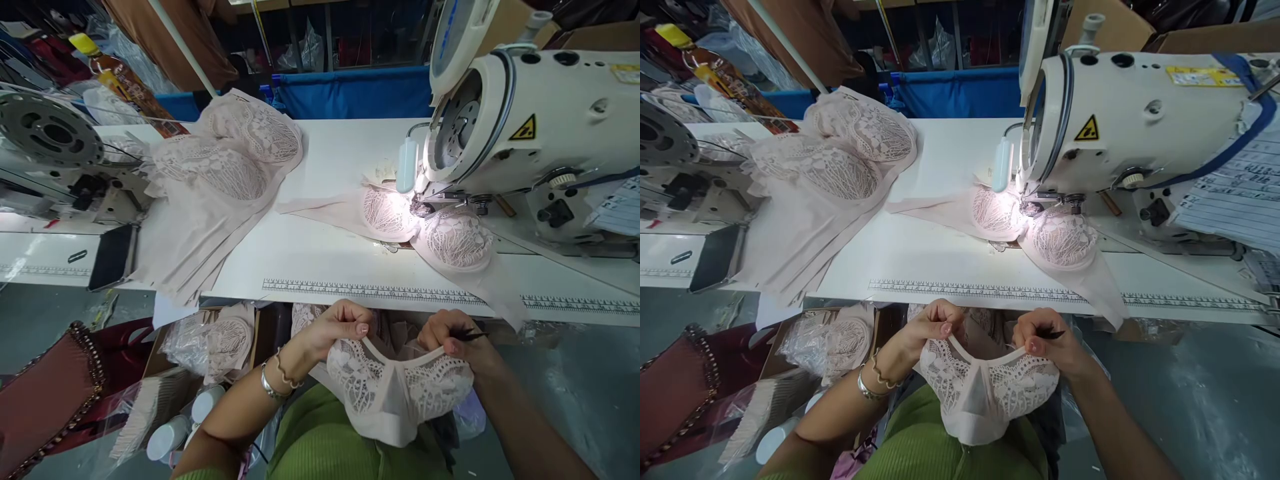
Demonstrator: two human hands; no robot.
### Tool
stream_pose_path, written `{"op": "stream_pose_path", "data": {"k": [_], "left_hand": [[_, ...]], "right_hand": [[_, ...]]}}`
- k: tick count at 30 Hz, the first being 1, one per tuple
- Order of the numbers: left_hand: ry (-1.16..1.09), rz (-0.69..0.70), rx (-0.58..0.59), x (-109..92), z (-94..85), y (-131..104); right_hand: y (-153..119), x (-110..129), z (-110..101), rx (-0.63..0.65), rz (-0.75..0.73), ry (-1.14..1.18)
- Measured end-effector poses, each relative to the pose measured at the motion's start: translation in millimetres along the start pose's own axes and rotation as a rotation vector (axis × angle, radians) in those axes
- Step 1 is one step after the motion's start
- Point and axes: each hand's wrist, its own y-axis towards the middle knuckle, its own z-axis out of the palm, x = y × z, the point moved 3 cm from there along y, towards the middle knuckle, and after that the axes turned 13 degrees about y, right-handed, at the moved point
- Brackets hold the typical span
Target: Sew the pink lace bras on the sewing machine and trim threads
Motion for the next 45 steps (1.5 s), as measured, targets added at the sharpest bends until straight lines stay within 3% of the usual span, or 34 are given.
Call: {"op": "stream_pose_path", "data": {"k": [2,7,9,11,14,16,17,20,23,25,27,30,33,37,40,42,45], "left_hand": [[0.009,-0.012,0.001,0,1.5,1],[0.070,-0.039,0.022,-2,9.0,11],[0.148,0.016,0.021,-8,9.9,18],[0.316,0.177,-0.078,-23,8.5,19],[0.751,0.556,-0.483,-55,10.9,0],[1.026,0.728,-0.644,-69,24.5,-21],[1.136,0.768,-0.622,-72,34.2,-30],[1.444,0.814,-0.414,-64,63.3,-42],[1.664,0.835,-0.397,-43,74.7,-35],[1.616,0.827,-0.434,-29,69.9,-25],[1.427,0.771,-0.465,-21,58.7,-16],[1.087,0.493,-0.480,-14,40.2,-8],[0.848,0.243,-0.487,-15,30.8,-8],[0.680,0.184,-0.478,-25,23.0,-11],[0.583,0.162,-0.512,-27,9.4,-15],[0.540,0.180,-0.560,-28,0.0,-18],[0.525,0.224,-0.631,-26,-8.0,-22]], "right_hand": [[1,7,1,0.046,0.015,-0.118],[9,20,21,0.200,0.214,-0.555],[9,24,33,0.277,0.182,-0.643],[4,31,41,0.305,0.080,-0.635],[-12,43,43,0.174,-0.062,-0.534],[-22,48,43,0.021,-0.121,-0.566],[-26,49,44,-0.056,-0.151,-0.621],[-29,45,52,-0.230,-0.247,-0.833],[-25,33,60,-0.292,-0.337,-0.952],[-23,23,62,-0.281,-0.372,-0.997],[-25,16,61,-0.271,-0.425,-1.062],[-31,11,53,-0.319,-0.533,-1.263],[-36,9,42,-0.317,-0.505,-1.410],[-36,13,27,-0.127,-0.270,-1.052],[-40,23,13,-0.063,-0.104,-0.789],[-44,32,6,-0.057,-0.088,-0.732],[-47,44,-1,-0.162,-0.143,-0.808]]}}
